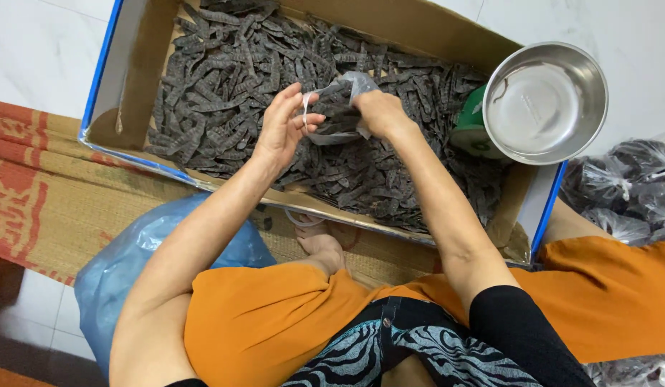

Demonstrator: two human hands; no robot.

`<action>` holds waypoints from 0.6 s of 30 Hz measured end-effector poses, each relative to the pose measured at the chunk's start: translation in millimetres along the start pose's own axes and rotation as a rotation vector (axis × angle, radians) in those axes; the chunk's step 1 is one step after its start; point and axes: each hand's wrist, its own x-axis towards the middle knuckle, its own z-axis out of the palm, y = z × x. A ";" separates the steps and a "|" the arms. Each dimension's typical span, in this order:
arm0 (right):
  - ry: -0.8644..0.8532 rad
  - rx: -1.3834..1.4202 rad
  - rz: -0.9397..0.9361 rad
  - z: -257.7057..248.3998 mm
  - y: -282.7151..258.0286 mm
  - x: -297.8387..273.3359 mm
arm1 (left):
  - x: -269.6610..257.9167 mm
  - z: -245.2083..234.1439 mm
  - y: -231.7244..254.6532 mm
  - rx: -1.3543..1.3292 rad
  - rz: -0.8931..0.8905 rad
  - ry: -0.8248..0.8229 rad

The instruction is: The person fills a plastic bag with dried seed pods from a cardboard box, weighs it on a scale, and ties it closed before repeating the process.

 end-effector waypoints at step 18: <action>0.087 -0.423 -0.016 -8.7 48.7 -4.7 | 2.8 -5.6 2.7 -0.017 0.011 0.007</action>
